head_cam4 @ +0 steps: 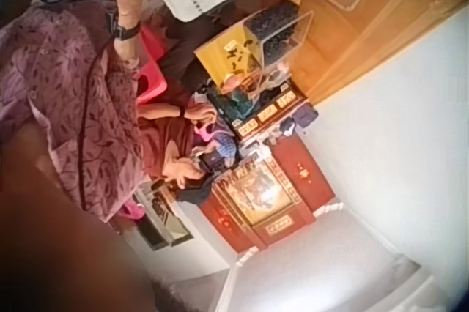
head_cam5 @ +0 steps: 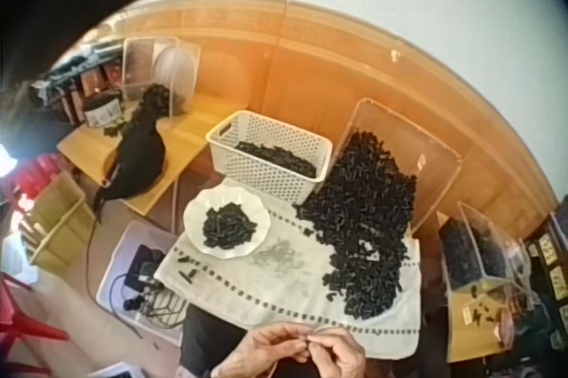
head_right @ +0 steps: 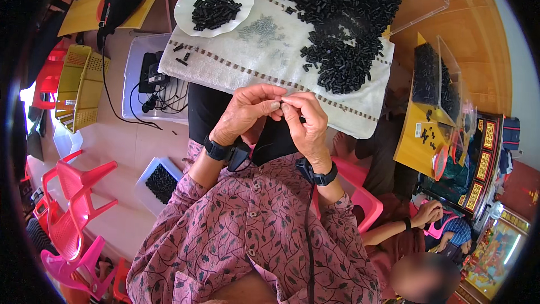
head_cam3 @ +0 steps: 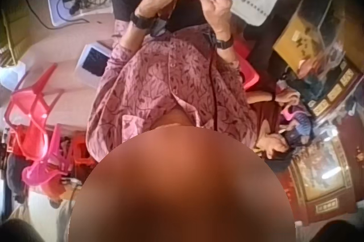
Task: Assembling small black plastic components by hand at a workstation.
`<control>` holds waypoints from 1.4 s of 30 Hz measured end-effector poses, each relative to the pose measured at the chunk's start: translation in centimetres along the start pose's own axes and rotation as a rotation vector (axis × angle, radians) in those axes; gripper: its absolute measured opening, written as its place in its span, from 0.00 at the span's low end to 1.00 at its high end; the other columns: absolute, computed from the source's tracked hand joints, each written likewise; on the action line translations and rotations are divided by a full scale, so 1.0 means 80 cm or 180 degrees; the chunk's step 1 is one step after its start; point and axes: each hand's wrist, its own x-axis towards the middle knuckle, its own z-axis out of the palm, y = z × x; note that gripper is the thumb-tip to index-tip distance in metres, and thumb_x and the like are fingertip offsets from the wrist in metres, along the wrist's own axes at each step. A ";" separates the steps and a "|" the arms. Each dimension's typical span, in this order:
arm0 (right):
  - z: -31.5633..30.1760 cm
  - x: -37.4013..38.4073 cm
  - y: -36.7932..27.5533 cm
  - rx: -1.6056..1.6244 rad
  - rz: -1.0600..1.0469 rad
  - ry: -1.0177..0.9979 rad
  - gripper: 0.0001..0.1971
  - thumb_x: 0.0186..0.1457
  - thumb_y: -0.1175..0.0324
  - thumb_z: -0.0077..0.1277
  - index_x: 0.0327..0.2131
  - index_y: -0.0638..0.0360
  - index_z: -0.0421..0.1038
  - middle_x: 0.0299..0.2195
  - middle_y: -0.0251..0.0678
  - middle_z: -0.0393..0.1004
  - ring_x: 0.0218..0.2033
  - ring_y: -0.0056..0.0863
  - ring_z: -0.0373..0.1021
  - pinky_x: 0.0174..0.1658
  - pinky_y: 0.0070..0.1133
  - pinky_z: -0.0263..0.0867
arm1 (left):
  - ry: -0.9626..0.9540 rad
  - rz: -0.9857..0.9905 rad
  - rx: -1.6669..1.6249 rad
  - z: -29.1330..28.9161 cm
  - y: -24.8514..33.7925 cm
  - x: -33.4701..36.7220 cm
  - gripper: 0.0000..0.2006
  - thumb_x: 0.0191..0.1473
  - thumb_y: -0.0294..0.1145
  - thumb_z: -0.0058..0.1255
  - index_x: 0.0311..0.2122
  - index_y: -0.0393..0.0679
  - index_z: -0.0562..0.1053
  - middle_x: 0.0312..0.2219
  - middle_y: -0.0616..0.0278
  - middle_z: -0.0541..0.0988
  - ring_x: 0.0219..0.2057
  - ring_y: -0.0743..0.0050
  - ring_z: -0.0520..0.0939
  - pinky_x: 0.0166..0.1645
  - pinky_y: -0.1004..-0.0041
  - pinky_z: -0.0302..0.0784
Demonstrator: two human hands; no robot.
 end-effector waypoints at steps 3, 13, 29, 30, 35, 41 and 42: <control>0.000 -0.006 0.007 0.0297 0.0323 0.0046 0.05 0.57 0.78 0.55 0.38 0.65 0.75 0.35 0.36 0.74 0.31 0.21 0.71 0.34 0.17 0.67 | -0.0010 -0.0053 -0.0131 0.004 -0.001 0.002 0.14 0.61 0.22 0.50 0.51 0.34 0.73 0.36 0.59 0.81 0.35 0.76 0.82 0.43 0.76 0.80; 0.006 0.002 -0.018 0.0836 0.0709 0.0054 0.06 0.61 0.78 0.49 0.41 0.68 0.74 0.39 0.36 0.72 0.34 0.17 0.72 0.36 0.14 0.71 | -0.0139 0.0062 -0.0931 -0.004 -0.009 0.006 0.15 0.60 0.19 0.49 0.52 0.33 0.72 0.39 0.54 0.80 0.38 0.69 0.83 0.46 0.72 0.81; -0.011 0.002 0.013 -0.0238 0.0157 0.0070 0.05 0.56 0.80 0.55 0.37 0.65 0.75 0.33 0.36 0.74 0.26 0.20 0.71 0.29 0.17 0.68 | 0.0195 -0.0038 -0.0109 -0.004 -0.007 0.005 0.11 0.60 0.23 0.51 0.47 0.35 0.76 0.33 0.63 0.81 0.33 0.80 0.81 0.41 0.79 0.80; -0.014 0.002 0.023 -0.0178 0.0283 0.0152 0.04 0.56 0.80 0.55 0.36 0.65 0.75 0.32 0.36 0.73 0.26 0.20 0.72 0.29 0.17 0.67 | 0.0287 -0.0012 -0.0115 -0.006 -0.007 0.005 0.10 0.61 0.23 0.51 0.47 0.35 0.76 0.33 0.63 0.81 0.32 0.80 0.81 0.40 0.79 0.80; -0.029 0.017 0.065 -0.0458 0.0448 0.0371 0.04 0.55 0.80 0.54 0.35 0.64 0.75 0.31 0.37 0.73 0.25 0.23 0.72 0.28 0.19 0.67 | 0.0408 0.0038 -0.0402 -0.008 -0.009 0.008 0.09 0.61 0.23 0.49 0.46 0.36 0.76 0.34 0.63 0.80 0.33 0.78 0.82 0.39 0.77 0.80; -0.022 0.060 0.099 -0.1272 -0.0318 0.0471 0.06 0.53 0.80 0.55 0.35 0.61 0.76 0.31 0.40 0.73 0.27 0.36 0.73 0.31 0.26 0.69 | 0.0408 0.0133 -0.0661 -0.007 -0.010 0.011 0.09 0.61 0.24 0.50 0.45 0.37 0.77 0.33 0.63 0.81 0.33 0.78 0.81 0.42 0.77 0.78; -0.021 0.066 0.103 -0.1413 -0.0428 0.0510 0.05 0.53 0.77 0.55 0.35 0.58 0.76 0.32 0.38 0.73 0.28 0.38 0.74 0.31 0.29 0.70 | 0.0397 0.0142 -0.0646 -0.007 -0.009 0.012 0.09 0.61 0.24 0.50 0.45 0.37 0.77 0.33 0.63 0.81 0.33 0.78 0.81 0.42 0.77 0.78</control>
